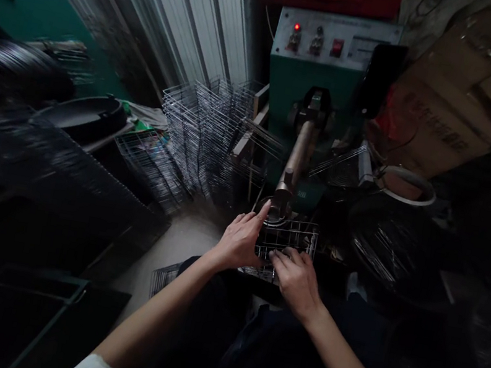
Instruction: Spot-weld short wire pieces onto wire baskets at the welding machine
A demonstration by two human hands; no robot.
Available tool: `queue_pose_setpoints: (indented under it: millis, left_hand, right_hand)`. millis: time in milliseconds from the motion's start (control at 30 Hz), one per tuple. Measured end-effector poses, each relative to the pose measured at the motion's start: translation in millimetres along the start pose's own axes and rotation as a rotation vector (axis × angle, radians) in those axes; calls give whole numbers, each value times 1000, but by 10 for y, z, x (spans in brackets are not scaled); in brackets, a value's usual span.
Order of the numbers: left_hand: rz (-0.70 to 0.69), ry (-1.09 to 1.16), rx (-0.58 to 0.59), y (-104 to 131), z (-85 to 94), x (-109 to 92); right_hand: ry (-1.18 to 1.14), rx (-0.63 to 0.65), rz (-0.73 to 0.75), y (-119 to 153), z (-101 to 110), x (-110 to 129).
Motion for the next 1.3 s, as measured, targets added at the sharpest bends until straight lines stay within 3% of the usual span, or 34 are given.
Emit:
queue_pose_setpoints:
  millis: [700, 867, 1033, 1300]
  left_hand:
    - [7, 35, -25, -282, 104, 59]
    - [-1, 29, -20, -353, 111, 64]
    - [16, -48, -1, -585, 153, 142]
    - [9, -37, 28, -805, 159, 246]
  right_hand:
    - [-195, -40, -150, -216, 55, -333]
    - [-109, -41, -161, -252, 58, -343]
    - [119, -19, -285, -431, 82, -495]
    - [138, -71, -350, -525, 113, -655]
Point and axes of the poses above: each hand's wrist, its own y-axis away from the middle knuckle, its own z-axis out of the back of the hand, x = y × z, the point moved 8 cm from there along -y, towards the middle knuckle, and after that the axes turned 2 degrees about z, right-handed, at the moved point
